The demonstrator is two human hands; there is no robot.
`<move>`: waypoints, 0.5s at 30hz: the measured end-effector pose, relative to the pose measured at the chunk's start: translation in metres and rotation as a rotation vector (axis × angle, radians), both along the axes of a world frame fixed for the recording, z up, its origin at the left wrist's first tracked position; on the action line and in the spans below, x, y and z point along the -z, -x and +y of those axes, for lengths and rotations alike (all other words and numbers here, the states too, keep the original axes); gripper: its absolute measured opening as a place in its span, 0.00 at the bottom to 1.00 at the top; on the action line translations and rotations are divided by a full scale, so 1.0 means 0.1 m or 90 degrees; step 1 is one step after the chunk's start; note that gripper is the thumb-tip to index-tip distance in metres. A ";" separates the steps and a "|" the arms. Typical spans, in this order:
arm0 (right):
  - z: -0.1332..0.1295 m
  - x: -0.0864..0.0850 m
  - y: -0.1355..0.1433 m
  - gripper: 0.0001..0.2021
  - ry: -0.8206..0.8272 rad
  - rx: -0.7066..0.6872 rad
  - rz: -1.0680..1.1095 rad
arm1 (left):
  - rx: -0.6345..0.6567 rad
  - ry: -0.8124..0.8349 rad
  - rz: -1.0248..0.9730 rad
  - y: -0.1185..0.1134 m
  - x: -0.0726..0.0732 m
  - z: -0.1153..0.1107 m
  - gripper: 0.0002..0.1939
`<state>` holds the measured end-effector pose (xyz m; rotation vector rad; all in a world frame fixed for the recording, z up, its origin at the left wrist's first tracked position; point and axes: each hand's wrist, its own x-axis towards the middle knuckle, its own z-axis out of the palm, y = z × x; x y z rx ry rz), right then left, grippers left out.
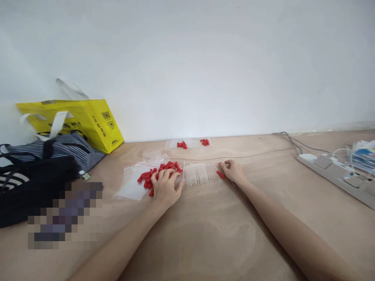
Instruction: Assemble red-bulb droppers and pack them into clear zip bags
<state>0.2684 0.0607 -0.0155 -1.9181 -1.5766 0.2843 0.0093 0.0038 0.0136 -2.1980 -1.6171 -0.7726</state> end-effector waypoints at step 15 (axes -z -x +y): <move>-0.34 -0.15 0.13 0.12 -0.007 -0.078 -0.264 | -0.148 0.236 0.046 -0.26 -0.10 0.85 0.14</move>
